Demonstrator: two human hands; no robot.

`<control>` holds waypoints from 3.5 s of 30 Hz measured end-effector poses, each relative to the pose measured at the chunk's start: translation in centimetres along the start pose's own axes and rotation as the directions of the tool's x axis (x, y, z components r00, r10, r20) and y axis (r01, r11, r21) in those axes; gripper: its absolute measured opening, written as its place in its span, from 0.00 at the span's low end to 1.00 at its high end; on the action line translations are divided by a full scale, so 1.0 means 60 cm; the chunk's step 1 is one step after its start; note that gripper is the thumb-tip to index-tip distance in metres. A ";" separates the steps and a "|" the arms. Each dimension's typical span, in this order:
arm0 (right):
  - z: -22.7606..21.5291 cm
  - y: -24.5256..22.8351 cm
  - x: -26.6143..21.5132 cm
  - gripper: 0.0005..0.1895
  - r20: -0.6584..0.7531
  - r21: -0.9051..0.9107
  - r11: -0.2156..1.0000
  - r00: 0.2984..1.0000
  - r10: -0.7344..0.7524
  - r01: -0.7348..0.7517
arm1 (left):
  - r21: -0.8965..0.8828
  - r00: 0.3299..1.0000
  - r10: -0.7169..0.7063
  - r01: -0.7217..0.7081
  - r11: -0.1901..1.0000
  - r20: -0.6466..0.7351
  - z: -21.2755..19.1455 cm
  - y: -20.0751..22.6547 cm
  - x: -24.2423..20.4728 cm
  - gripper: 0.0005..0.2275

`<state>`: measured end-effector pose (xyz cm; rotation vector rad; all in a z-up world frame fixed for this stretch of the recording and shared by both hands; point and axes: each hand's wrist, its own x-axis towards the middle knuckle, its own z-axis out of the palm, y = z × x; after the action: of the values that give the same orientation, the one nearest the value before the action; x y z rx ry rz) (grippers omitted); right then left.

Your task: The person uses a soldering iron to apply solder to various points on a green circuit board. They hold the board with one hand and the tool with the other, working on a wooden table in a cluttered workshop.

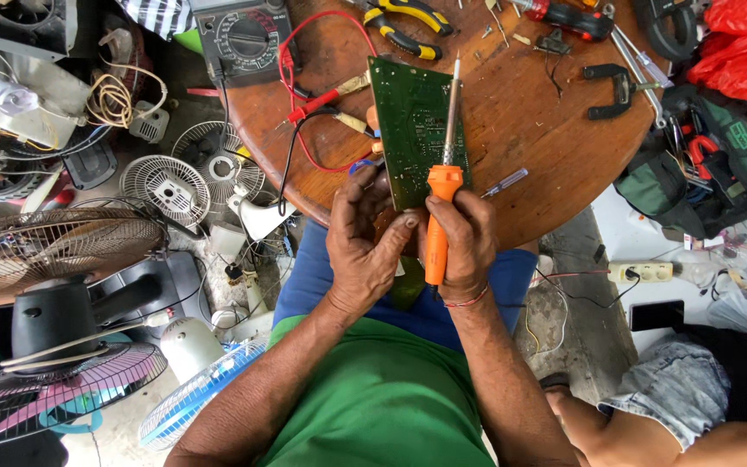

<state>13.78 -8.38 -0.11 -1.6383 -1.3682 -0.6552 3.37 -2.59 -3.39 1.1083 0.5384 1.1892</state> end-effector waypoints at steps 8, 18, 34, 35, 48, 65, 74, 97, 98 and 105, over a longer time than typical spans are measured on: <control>-0.030 0.009 -0.011 0.15 0.011 0.176 0.984 0.999 -0.043 0.041 | -0.015 1.000 0.016 -0.016 1.000 -0.009 -0.024 0.040 0.075 0.23; -0.115 -0.001 -0.021 0.18 0.049 0.248 0.963 0.992 -0.118 0.103 | 0.160 0.990 -0.124 0.112 0.981 0.067 -0.082 0.121 0.135 0.20; -0.217 -0.044 -0.094 0.25 0.243 0.265 0.956 0.968 0.064 -0.129 | -0.185 0.632 -0.769 0.748 0.638 -0.096 -0.090 0.173 0.088 0.25; -0.226 -0.048 -0.092 0.26 0.273 0.274 0.948 0.959 0.083 -0.160 | -0.146 0.615 -0.788 0.779 0.610 -0.018 -0.097 0.176 0.083 0.23; -0.273 -0.097 -0.024 0.21 0.423 0.615 0.747 0.905 -0.045 -0.251 | 0.410 0.479 -0.784 0.672 0.617 0.394 -0.146 0.261 0.093 0.29; -0.351 -0.121 -0.060 0.18 0.468 0.280 0.894 0.863 0.191 -0.350 | 0.385 0.298 -0.816 0.766 0.515 0.496 -0.125 0.294 0.071 0.27; -0.350 -0.108 -0.053 0.20 0.480 0.314 0.849 0.842 0.245 -0.426 | 0.365 0.288 -0.817 0.785 0.500 0.499 -0.122 0.287 0.061 0.27; -0.358 -0.097 -0.048 0.17 0.513 0.337 0.710 0.753 0.412 -0.618 | 0.383 0.276 -0.802 0.766 0.517 0.530 -0.108 0.283 0.059 0.23; -0.356 -0.101 -0.045 0.17 0.502 0.332 0.701 0.747 0.436 -0.632 | 0.370 0.254 -0.817 0.794 0.481 0.517 -0.107 0.284 0.059 0.23; -0.343 -0.097 -0.042 0.15 0.425 0.288 0.758 0.788 0.446 -0.585 | 0.405 0.252 -0.834 0.781 0.475 0.492 -0.104 0.280 0.058 0.23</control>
<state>10.34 -27.43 9.27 -1.7131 -1.0820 0.2488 -8.27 2.59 9.71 0.9842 0.5009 -0.1983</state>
